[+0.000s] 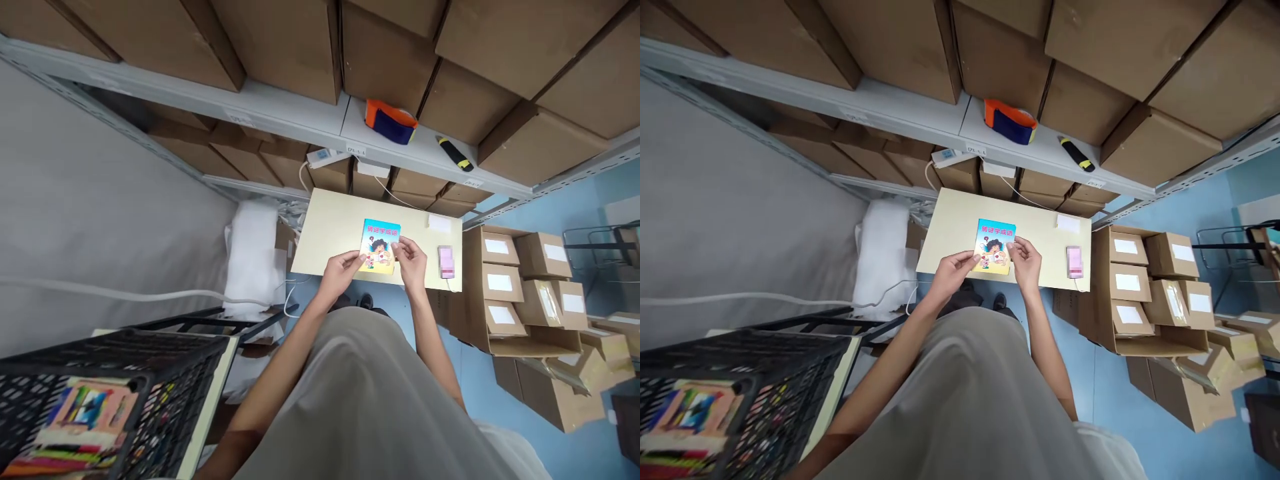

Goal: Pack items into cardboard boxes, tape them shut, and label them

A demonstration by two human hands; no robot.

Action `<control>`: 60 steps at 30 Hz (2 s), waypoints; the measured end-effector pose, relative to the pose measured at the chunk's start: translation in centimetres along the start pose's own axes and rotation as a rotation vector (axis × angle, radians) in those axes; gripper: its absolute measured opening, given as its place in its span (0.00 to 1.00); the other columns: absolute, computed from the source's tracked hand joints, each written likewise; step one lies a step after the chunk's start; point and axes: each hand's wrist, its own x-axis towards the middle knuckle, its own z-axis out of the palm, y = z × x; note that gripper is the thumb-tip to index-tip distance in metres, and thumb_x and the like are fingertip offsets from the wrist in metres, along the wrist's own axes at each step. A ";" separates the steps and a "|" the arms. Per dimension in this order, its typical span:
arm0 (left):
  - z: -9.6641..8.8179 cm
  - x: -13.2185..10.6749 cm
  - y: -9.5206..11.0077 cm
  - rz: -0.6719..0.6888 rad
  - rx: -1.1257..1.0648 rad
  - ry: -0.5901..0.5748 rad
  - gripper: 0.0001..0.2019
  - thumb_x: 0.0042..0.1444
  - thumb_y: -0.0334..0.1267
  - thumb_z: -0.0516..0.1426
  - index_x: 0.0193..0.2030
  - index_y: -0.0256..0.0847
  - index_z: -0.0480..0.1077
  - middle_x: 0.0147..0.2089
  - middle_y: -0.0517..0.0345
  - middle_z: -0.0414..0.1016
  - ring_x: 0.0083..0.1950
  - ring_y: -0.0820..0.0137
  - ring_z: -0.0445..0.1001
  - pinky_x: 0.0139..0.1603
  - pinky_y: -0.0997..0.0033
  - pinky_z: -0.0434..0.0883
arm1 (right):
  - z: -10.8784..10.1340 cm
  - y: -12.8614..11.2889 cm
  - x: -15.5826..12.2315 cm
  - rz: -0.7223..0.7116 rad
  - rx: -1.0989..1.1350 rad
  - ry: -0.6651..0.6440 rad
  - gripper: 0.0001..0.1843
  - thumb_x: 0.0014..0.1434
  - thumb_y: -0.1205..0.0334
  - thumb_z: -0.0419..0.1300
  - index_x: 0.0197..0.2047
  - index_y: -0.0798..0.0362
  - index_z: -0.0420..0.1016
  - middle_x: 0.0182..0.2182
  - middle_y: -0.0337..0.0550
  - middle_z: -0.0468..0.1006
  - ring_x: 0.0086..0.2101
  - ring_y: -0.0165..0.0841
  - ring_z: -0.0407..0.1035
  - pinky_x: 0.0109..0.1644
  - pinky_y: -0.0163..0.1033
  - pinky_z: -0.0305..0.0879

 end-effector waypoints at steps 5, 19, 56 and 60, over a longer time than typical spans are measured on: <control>-2.7 2.3 2.7 0.007 -0.002 -0.020 0.36 0.53 0.72 0.73 0.47 0.37 0.89 0.47 0.45 0.91 0.54 0.47 0.88 0.59 0.52 0.86 | 4.0 -1.7 -0.7 -0.143 -0.097 0.151 0.31 0.64 0.40 0.72 0.62 0.51 0.82 0.61 0.58 0.84 0.53 0.43 0.81 0.54 0.49 0.82; -5.4 2.5 3.7 0.610 0.415 -0.061 0.14 0.74 0.43 0.64 0.61 0.48 0.86 0.66 0.48 0.87 0.67 0.56 0.85 0.74 0.50 0.81 | 12.7 -4.5 -4.4 -0.174 -0.066 0.224 0.27 0.69 0.32 0.66 0.46 0.51 0.80 0.40 0.45 0.87 0.40 0.38 0.78 0.46 0.41 0.77; 1.3 4.9 3.7 0.640 0.641 0.162 0.18 0.81 0.45 0.56 0.66 0.50 0.85 0.69 0.46 0.85 0.65 0.57 0.86 0.70 0.54 0.84 | 7.7 -6.5 2.3 -0.134 0.115 0.101 0.28 0.64 0.34 0.73 0.51 0.48 0.78 0.50 0.49 0.86 0.47 0.40 0.85 0.48 0.44 0.86; 2.2 5.2 3.5 0.611 0.624 0.101 0.18 0.80 0.48 0.57 0.67 0.49 0.84 0.69 0.45 0.84 0.65 0.58 0.86 0.69 0.55 0.83 | 6.0 -5.6 3.2 -0.092 0.176 0.071 0.27 0.63 0.35 0.73 0.48 0.47 0.75 0.46 0.45 0.86 0.38 0.35 0.83 0.43 0.42 0.85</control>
